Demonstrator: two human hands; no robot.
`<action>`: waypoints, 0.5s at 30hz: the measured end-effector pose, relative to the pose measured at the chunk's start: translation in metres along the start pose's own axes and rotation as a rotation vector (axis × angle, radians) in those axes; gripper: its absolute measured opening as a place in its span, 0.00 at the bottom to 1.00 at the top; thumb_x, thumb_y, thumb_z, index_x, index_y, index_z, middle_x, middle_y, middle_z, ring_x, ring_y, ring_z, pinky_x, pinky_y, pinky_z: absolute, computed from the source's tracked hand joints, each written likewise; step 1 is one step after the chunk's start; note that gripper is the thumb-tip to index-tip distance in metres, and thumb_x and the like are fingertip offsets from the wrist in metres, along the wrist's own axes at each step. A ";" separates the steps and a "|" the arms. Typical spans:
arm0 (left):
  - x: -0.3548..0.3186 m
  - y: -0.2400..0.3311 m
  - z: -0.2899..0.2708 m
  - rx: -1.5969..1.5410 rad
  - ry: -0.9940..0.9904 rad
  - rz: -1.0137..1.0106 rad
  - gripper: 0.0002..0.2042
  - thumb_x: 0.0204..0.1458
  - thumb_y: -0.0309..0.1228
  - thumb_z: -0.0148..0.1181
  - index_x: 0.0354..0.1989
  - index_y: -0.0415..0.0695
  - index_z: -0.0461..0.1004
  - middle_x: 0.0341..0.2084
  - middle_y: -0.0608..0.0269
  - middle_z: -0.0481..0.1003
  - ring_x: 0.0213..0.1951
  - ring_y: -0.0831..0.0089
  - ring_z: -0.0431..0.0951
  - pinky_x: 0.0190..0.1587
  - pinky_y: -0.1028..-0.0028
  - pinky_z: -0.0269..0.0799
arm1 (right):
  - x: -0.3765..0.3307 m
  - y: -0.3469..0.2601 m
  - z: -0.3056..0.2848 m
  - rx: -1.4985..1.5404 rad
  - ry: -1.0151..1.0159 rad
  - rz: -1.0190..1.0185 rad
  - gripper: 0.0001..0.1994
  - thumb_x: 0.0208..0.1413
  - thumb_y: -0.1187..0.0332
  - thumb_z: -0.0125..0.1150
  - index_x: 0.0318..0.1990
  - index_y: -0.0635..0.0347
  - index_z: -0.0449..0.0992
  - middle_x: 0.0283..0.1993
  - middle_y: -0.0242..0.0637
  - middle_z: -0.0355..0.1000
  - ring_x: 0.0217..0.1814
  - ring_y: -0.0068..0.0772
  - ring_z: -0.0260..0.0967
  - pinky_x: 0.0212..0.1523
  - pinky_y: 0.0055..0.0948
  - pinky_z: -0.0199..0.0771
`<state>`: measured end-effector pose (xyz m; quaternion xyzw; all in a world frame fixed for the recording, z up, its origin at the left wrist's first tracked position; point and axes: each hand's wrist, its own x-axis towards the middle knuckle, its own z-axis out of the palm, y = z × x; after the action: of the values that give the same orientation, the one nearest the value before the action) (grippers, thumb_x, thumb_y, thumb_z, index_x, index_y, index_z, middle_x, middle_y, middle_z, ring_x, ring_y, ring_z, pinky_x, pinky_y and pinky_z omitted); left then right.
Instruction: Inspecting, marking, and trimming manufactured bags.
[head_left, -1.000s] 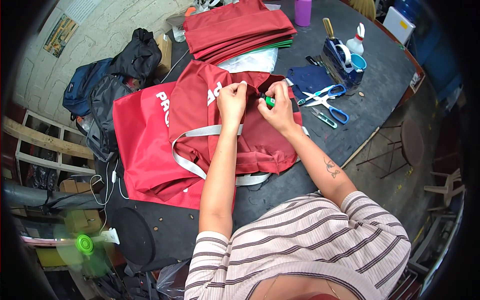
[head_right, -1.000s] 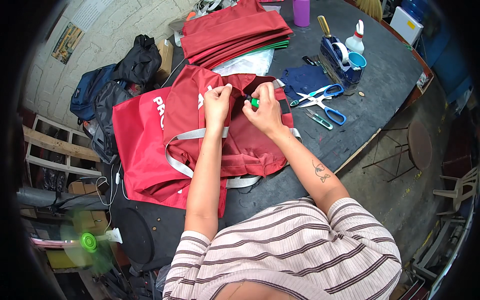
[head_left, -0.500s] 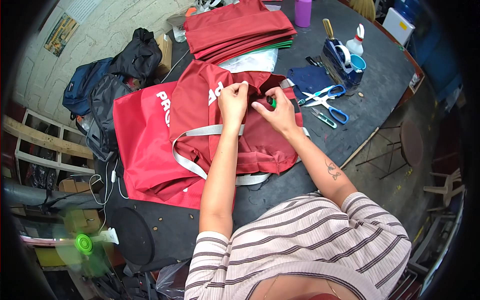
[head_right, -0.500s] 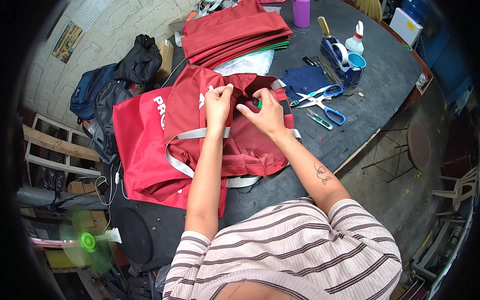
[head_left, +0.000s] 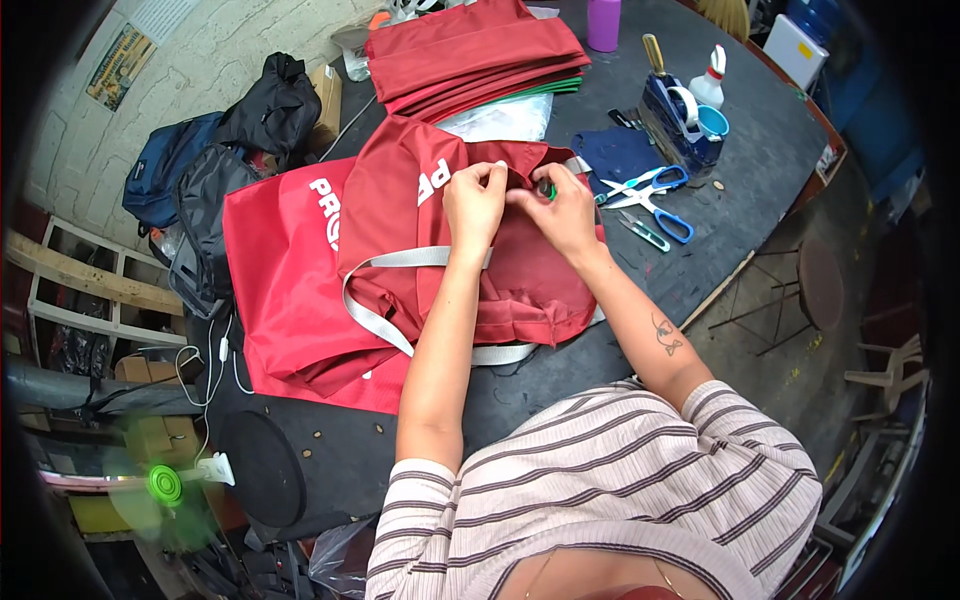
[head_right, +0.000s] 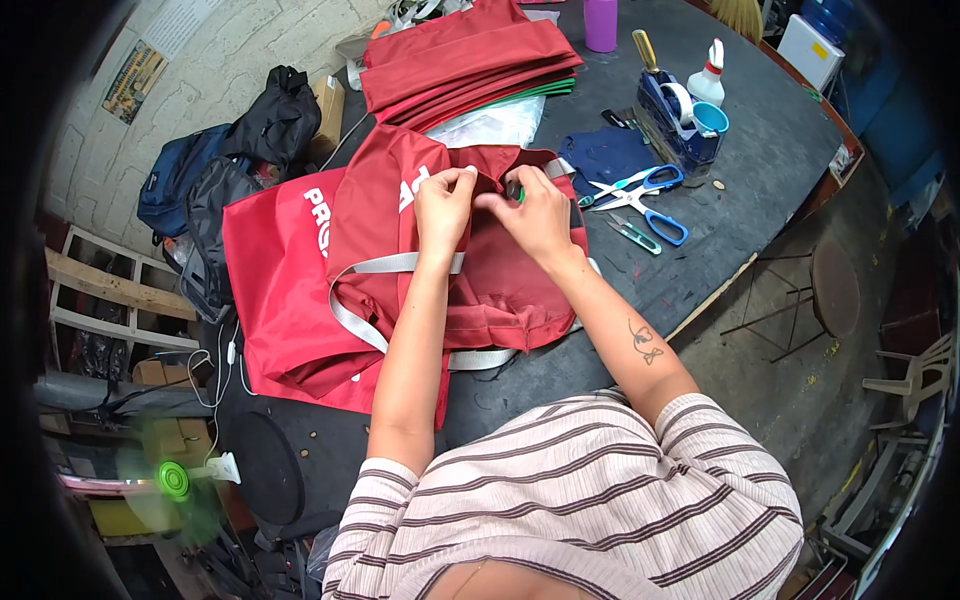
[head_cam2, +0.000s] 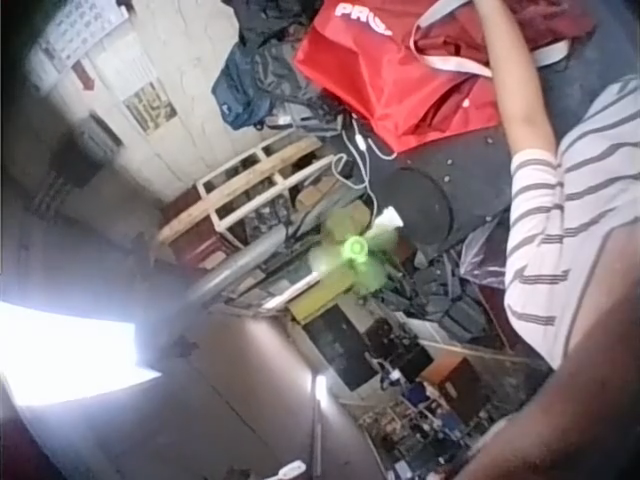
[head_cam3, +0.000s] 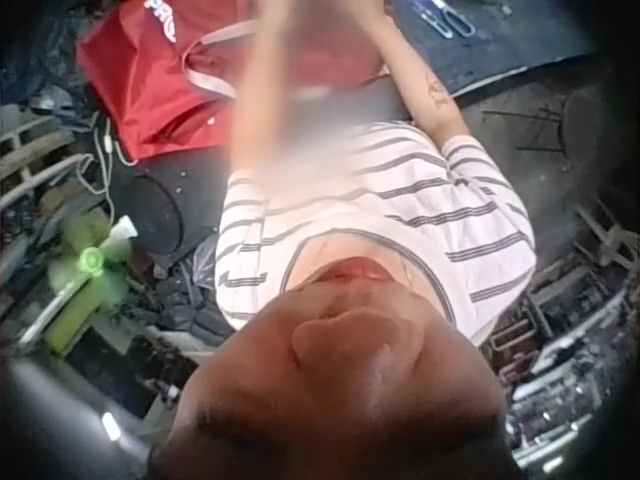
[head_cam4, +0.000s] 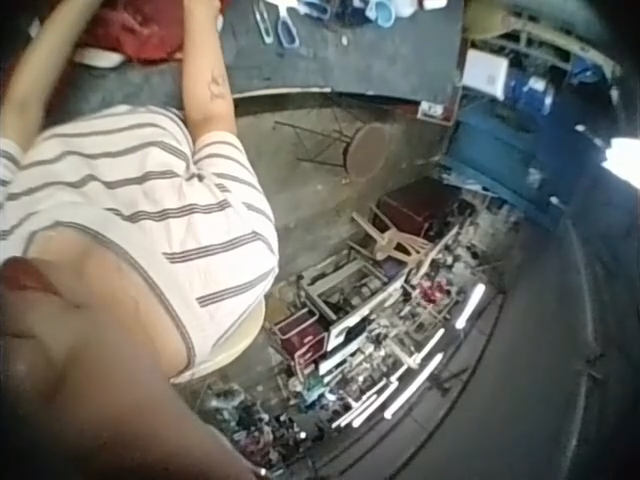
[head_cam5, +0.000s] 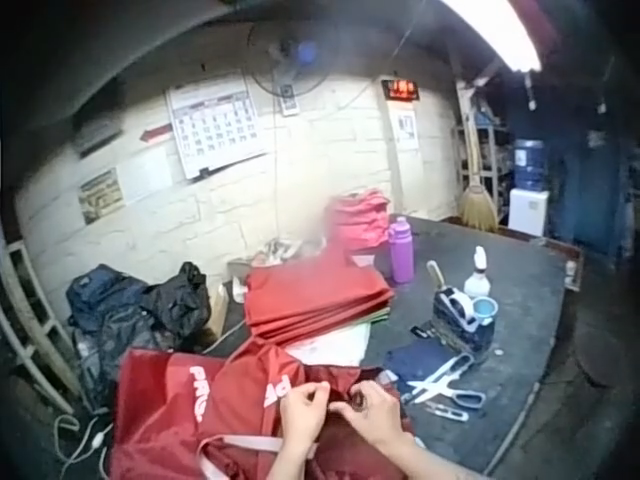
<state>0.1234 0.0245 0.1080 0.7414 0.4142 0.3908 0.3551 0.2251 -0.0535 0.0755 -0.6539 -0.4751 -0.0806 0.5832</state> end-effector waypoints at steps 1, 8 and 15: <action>0.000 0.000 0.002 -0.001 -0.004 0.000 0.14 0.50 0.38 0.56 0.26 0.38 0.78 0.09 0.55 0.70 0.14 0.68 0.72 0.22 0.69 0.64 | 0.002 0.005 0.001 0.041 0.008 0.009 0.18 0.40 0.58 0.71 0.23 0.62 0.69 0.22 0.42 0.69 0.25 0.46 0.69 0.25 0.38 0.66; -0.004 -0.001 -0.022 -0.030 -0.180 0.173 0.13 0.50 0.36 0.58 0.35 0.38 0.77 0.24 0.54 0.77 0.24 0.72 0.76 0.30 0.73 0.68 | 0.020 0.025 -0.068 -0.071 -0.449 0.419 0.31 0.32 0.43 0.72 0.24 0.68 0.70 0.23 0.47 0.71 0.25 0.35 0.69 0.29 0.36 0.67; -0.018 -0.021 -0.068 -0.322 0.045 0.069 0.10 0.54 0.29 0.57 0.40 0.34 0.75 0.32 0.64 0.77 0.35 0.80 0.74 0.41 0.80 0.68 | -0.026 0.112 -0.148 -0.410 -0.293 0.336 0.29 0.44 0.61 0.68 0.51 0.67 0.63 0.49 0.53 0.64 0.50 0.52 0.64 0.50 0.40 0.65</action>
<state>0.0504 0.0306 0.1155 0.6798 0.3283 0.4805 0.4463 0.3578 -0.1768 0.0270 -0.8322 -0.4132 0.0179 0.3694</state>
